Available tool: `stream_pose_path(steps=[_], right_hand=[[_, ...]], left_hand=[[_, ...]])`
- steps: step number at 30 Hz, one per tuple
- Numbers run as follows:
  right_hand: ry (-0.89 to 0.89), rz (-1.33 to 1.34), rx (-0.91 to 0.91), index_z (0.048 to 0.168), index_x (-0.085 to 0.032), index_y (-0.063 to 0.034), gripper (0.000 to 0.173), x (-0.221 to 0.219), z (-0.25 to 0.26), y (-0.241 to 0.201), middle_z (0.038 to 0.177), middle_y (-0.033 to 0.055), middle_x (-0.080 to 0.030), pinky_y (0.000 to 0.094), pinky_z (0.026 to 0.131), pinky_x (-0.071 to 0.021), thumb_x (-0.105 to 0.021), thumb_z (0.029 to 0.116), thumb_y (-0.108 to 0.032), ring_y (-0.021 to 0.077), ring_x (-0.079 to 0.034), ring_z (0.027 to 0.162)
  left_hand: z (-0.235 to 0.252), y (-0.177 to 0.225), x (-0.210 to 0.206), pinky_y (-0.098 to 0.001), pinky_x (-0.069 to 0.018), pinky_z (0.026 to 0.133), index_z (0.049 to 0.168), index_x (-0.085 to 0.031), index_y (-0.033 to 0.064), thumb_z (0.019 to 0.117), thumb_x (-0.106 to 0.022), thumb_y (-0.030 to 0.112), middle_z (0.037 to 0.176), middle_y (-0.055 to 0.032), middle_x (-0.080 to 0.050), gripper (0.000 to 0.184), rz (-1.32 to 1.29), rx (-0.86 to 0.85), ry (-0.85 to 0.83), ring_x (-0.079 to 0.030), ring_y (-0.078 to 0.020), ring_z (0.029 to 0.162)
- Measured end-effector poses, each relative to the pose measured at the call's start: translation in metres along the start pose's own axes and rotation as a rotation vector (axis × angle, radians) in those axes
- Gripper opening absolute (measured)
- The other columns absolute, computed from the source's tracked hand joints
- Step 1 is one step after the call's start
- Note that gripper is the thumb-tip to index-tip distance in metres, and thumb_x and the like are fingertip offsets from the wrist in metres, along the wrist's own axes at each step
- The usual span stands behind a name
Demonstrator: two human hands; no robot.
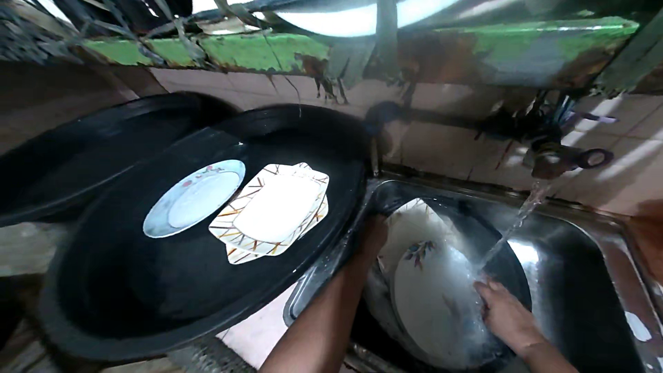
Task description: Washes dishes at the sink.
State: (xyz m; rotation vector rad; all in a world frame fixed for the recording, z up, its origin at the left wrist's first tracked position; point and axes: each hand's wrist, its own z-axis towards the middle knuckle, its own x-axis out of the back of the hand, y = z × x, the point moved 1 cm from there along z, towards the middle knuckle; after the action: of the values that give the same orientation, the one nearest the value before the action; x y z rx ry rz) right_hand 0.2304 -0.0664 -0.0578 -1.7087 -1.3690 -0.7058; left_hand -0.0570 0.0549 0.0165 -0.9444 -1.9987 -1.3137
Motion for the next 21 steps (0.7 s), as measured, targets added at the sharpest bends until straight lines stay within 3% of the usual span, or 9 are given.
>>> stream_pose_path(steps=[3, 5, 7, 9, 11, 13, 15, 17, 21], right_hand=[[0.006, 0.004, -0.005, 0.146, -0.058, -0.0112, 0.05, -0.003, 0.002, 0.003, 0.159, 0.0147, -0.045, 0.0515, 0.12, -0.0358, -0.061, 0.096, -0.013, 0.0329, -0.04, 0.148], [0.089, 0.112, 0.018, 0.143, -0.06, -0.0093, 0.043, -0.003, 0.004, 0.007, 0.155, 0.0163, -0.05, 0.0518, 0.119, -0.0364, -0.056, 0.101, -0.017, 0.0343, -0.043, 0.146], [0.246, 0.4, 0.047, 0.141, -0.061, -0.0042, 0.039, 0.0, 0.004, 0.01, 0.15, 0.0202, -0.053, 0.0515, 0.12, -0.0362, -0.054, 0.1056, -0.02, 0.0355, -0.047, 0.143], [0.407, 0.814, 0.027, 0.141, -0.058, 0.0013, 0.041, 0.01, 0.001, 0.003, 0.143, 0.0212, -0.058, 0.0467, 0.115, -0.0414, -0.049, 0.1081, -0.022, 0.0302, -0.055, 0.135], [0.476, 1.202, 0.003, 0.144, -0.053, -0.0005, 0.048, 0.024, 0.0, -0.004, 0.127, 0.0132, -0.065, 0.0343, 0.095, -0.0534, -0.041, 0.1092, -0.031, 0.0164, -0.065, 0.109], [0.502, 1.528, -0.12, 0.134, -0.055, -0.0089, 0.046, 0.041, -0.003, -0.012, 0.099, 0.0036, -0.067, 0.0285, 0.065, -0.0563, -0.037, 0.1101, -0.043, 0.0085, -0.065, 0.078], [0.502, 1.69, -0.273, 0.135, -0.054, -0.0115, 0.041, 0.054, -0.014, -0.004, 0.105, 0.005, -0.067, 0.0382, 0.074, -0.0597, -0.044, 0.1088, -0.041, 0.0126, -0.068, 0.089], [0.536, 1.617, -0.363, 0.15, -0.044, -0.0105, 0.049, 0.053, -0.021, 0.014, 0.122, 0.0107, -0.064, 0.0433, 0.086, -0.0565, -0.052, 0.1076, -0.033, 0.0179, -0.065, 0.104], [0.525, 1.438, -0.361, 0.15, -0.043, -0.0095, 0.051, 0.042, -0.036, 0.006, 0.126, 0.0102, -0.064, 0.0403, 0.087, -0.0581, -0.05, 0.1076, -0.037, 0.0155, -0.066, 0.107]], left_hand=[[-0.018, 0.027, 0.024, -0.0525, -0.0475, 0.106, 0.121, -0.069, 0.0011, 0.1058, -0.052, 0.016, 0.126, -0.0204, -0.066, 0.027, -0.008, -0.315, 0.286, -0.062, -0.0352, 0.121], [-0.039, 0.055, 0.044, -0.0487, -0.0462, 0.109, 0.126, -0.068, 0.0034, 0.1068, -0.049, 0.015, 0.13, -0.0155, -0.067, 0.03, 0.12, -0.441, 0.384, -0.061, -0.0314, 0.126], [-0.058, 0.076, 0.058, -0.0474, -0.0447, 0.111, 0.133, -0.065, 0.0047, 0.1079, -0.046, 0.015, 0.135, -0.0126, -0.066, 0.033, 0.137, -0.461, 0.431, -0.058, -0.0292, 0.131], [-0.06, 0.076, 0.052, -0.0494, -0.0482, 0.106, 0.136, -0.063, 0.0041, 0.1081, -0.045, 0.014, 0.129, -0.016, -0.068, 0.034, -0.042, -0.471, 0.502, -0.063, -0.0307, 0.124], [-0.061, 0.066, 0.028, -0.0512, -0.0513, 0.101, 0.143, -0.057, 0.0069, 0.1102, -0.043, 0.017, 0.13, -0.019, -0.066, 0.037, -0.342, -0.391, 0.383, -0.065, -0.0316, 0.118], [-0.064, 0.059, -0.007, -0.0525, -0.0516, 0.099, 0.144, -0.055, 0.0088, 0.1095, -0.047, 0.019, 0.132, -0.0201, -0.064, 0.037, -0.488, -0.268, 0.193, -0.064, -0.0338, 0.116], [-0.06, 0.061, -0.043, -0.0471, -0.0464, 0.109, 0.147, -0.053, 0.005, 0.1083, -0.048, 0.014, 0.141, -0.02, -0.059, 0.04, -0.429, -0.218, 0.057, -0.059, -0.0317, 0.128], [-0.049, 0.058, -0.076, -0.0431, -0.0415, 0.115, 0.152, -0.043, 0.0021, 0.1089, -0.045, 0.016, 0.152, -0.0196, -0.049, 0.046, -0.154, -0.277, -0.01, -0.05, -0.03, 0.139], [-0.029, 0.064, -0.121, -0.0535, -0.0201, 0.125, 0.154, -0.039, -0.0018, 0.103, -0.049, 0.05, 0.164, -0.0224, -0.03, 0.074, 0.17, -0.454, 0.146, -0.024, -0.0357, 0.154]])
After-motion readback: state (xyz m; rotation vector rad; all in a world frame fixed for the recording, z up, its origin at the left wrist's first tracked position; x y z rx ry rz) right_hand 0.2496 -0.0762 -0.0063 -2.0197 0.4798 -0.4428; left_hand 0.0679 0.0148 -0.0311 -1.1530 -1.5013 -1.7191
